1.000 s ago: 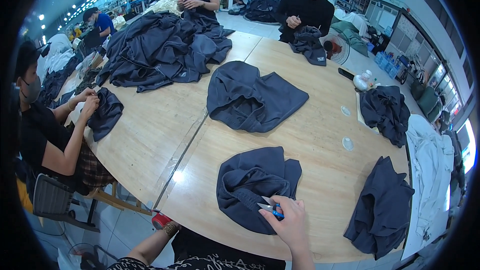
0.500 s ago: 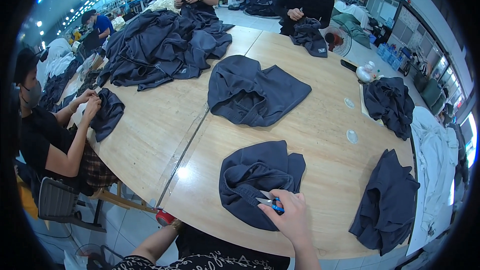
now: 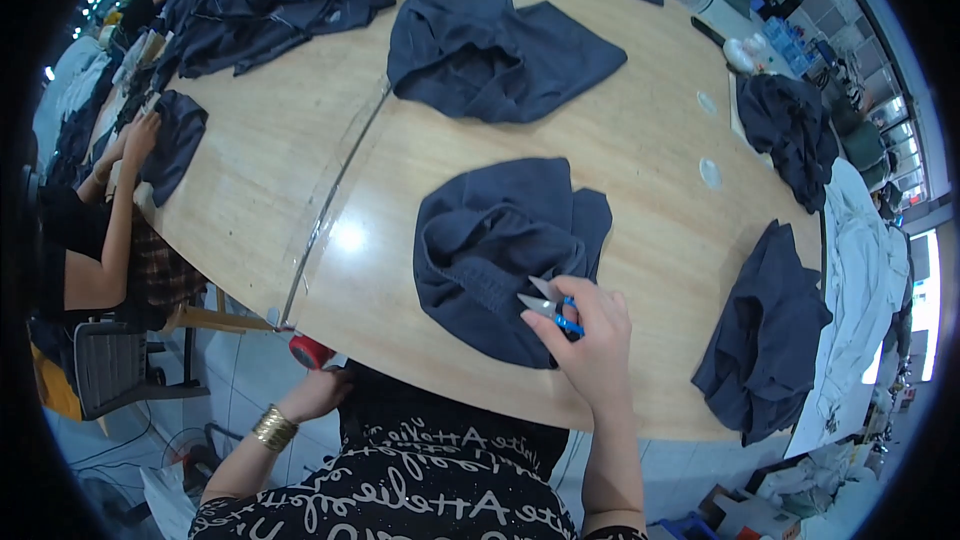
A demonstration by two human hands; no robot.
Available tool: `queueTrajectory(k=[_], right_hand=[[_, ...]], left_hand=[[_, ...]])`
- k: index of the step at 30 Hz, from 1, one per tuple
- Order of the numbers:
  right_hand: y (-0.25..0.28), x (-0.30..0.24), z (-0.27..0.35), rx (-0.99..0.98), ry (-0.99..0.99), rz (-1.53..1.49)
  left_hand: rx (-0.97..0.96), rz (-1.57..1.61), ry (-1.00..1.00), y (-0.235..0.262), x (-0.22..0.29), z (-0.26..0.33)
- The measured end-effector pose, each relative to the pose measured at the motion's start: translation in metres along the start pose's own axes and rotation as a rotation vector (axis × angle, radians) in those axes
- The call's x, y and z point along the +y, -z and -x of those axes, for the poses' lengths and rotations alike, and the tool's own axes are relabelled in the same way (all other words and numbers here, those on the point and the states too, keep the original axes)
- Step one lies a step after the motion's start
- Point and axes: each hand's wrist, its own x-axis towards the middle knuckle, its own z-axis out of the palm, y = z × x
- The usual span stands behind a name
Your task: Trimming loose threads and excess fabric from a dark grey garment using small scissors.
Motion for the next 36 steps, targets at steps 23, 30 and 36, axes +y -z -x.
queueTrajectory(k=[23,30,36], right_hand=[[-0.048,-0.01,0.028,-0.05,-0.289,-0.441],[-0.025,-0.008,0.027,-0.097,-0.433,-0.523],[-0.017,-0.017,0.026,-0.088,-0.459,-0.642]], left_hand=[[-0.022,1.583,-0.299,0.084,0.149,-0.09],[-0.058,1.678,-0.386,0.08,0.171,-0.077],[-0.069,1.448,-0.402,0.083,0.178,-0.071]])
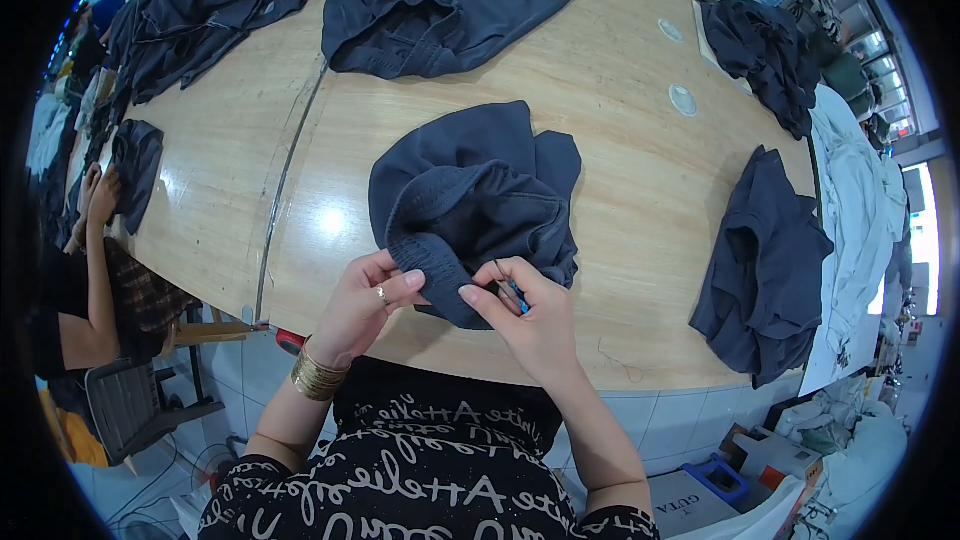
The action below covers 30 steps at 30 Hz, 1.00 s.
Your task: Trimming loose threads and excess fabric from a dark grey garment using small scissors.
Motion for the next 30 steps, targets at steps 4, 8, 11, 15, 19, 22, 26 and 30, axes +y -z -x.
queueTrajectory(k=[4,8,11,15,19,22,26,30], right_hand=[[0.001,0.0,0.001,0.002,0.043,0.072],[0.001,0.002,-0.002,0.064,0.22,0.228],[0.004,-0.013,-0.001,0.089,0.376,0.509],[0.009,-0.008,-0.002,0.094,0.331,0.494],[0.042,0.001,-0.002,0.241,0.278,0.403],[0.071,-0.001,0.003,0.353,0.172,0.447],[0.084,0.0,-0.003,0.447,0.085,0.397],[0.058,-0.01,-0.017,0.364,0.291,0.365]], left_hand=[[-0.005,-0.054,-0.019,-0.002,0.0,0.001],[0.026,-0.006,-0.01,-0.006,0.001,0.0],[0.036,0.004,0.009,-0.007,0.002,0.0],[0.058,-0.022,0.028,0.002,-0.002,0.004],[0.054,-0.224,0.172,0.031,0.0,0.013],[-0.143,-0.639,0.177,0.064,0.03,0.019],[0.097,-0.691,-0.03,0.054,0.074,0.0],[0.021,-1.007,-0.502,-0.012,0.076,-0.057]])
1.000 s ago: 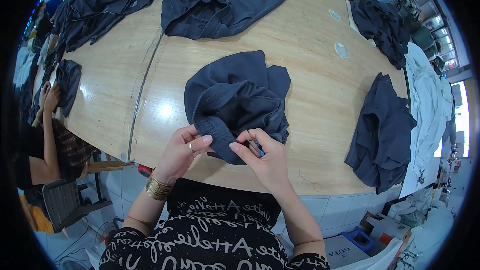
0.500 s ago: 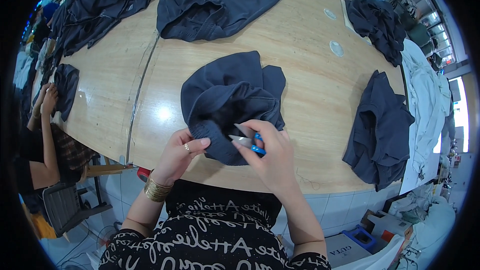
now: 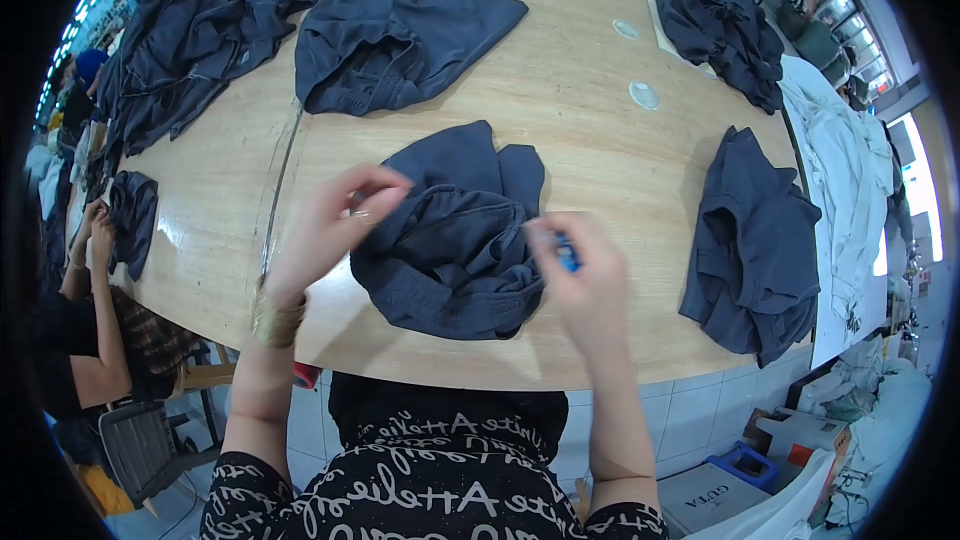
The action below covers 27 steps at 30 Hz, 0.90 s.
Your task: Trimming loose threads and excess fabric from a dark grey garment using small scissors.
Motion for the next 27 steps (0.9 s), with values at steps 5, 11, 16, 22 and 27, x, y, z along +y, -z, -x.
queueTrajectory(k=[5,11,16,22,27], right_hand=[[-0.028,-0.022,0.003,-0.112,0.123,-0.054],[-0.006,-0.005,0.003,0.022,0.03,-0.072],[-0.007,-0.023,-0.01,-0.046,0.175,-0.178],[-0.03,-0.026,-0.014,-0.25,0.221,-0.202],[-0.036,-0.021,-0.003,-0.329,0.238,-0.133]], left_hand=[[-0.247,-0.754,-0.023,-0.042,-0.038,-0.053],[-0.17,-0.224,0.04,-0.028,-0.02,-0.011],[-0.1,0.094,0.151,-0.023,0.006,0.026],[-0.129,0.09,0.076,-0.023,0.01,0.044],[-0.083,0.209,0.095,-0.029,-0.001,0.054]])
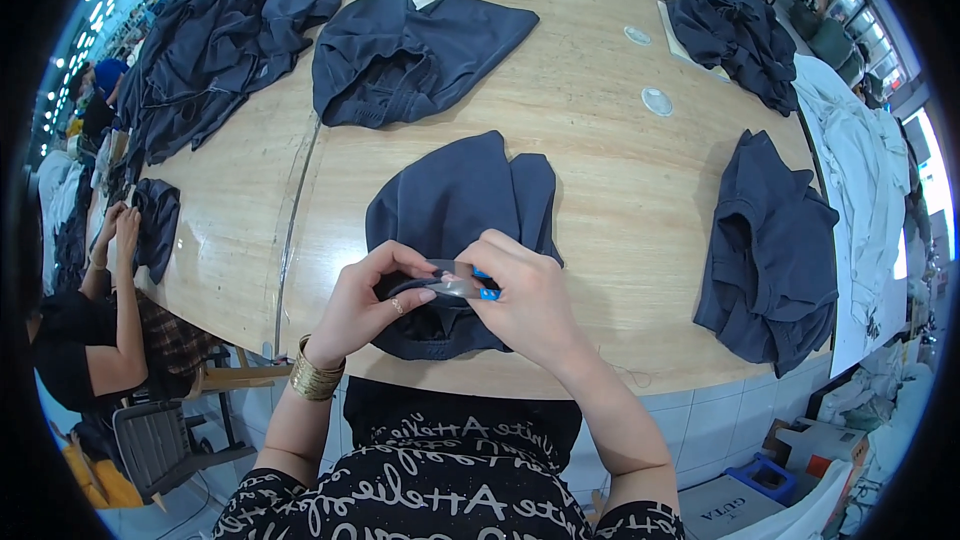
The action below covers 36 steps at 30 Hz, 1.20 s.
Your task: Trimming loose threads and excess fabric from a dark grey garment using small scissors.
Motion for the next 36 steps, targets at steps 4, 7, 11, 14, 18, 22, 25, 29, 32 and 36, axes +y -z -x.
queueTrajectory(k=[4,7,11,14,18,22,25,29,32,36], right_hand=[[-0.002,0.009,0.008,0.119,-0.269,-0.323],[0.012,0.004,0.012,0.195,-0.402,-0.511],[0.035,-0.006,0.022,0.235,-0.445,-0.667],[0.066,-0.005,0.041,0.236,-0.355,-0.738],[0.119,0.012,0.082,0.03,-0.271,-0.73],[0.124,0.025,0.111,-0.289,-0.441,0.519],[0.1,0.015,0.096,0.089,-0.755,0.162],[0.051,0.025,0.088,0.23,-0.517,0.06],[0.031,0.022,0.075,0.272,-0.485,-0.053],[0.025,0.029,0.065,0.334,-0.481,-0.051]], left_hand=[[-0.032,-0.225,-0.037,0.0,-0.006,0.002],[-0.023,-0.344,-0.127,0.001,-0.009,0.007],[-0.031,-0.177,0.033,0.001,-0.01,0.012],[-0.073,-0.027,0.173,0.005,-0.012,0.011],[-0.146,0.114,0.209,0.008,-0.009,0.008],[-0.12,0.366,0.244,0.007,-0.018,0.001],[-0.004,0.359,0.195,0.009,-0.019,-0.007],[0.163,0.085,0.159,0.013,-0.035,-0.02],[0.25,-0.07,0.081,0.007,-0.027,-0.02],[0.322,-0.36,-0.186,-0.005,0.011,-0.003]])
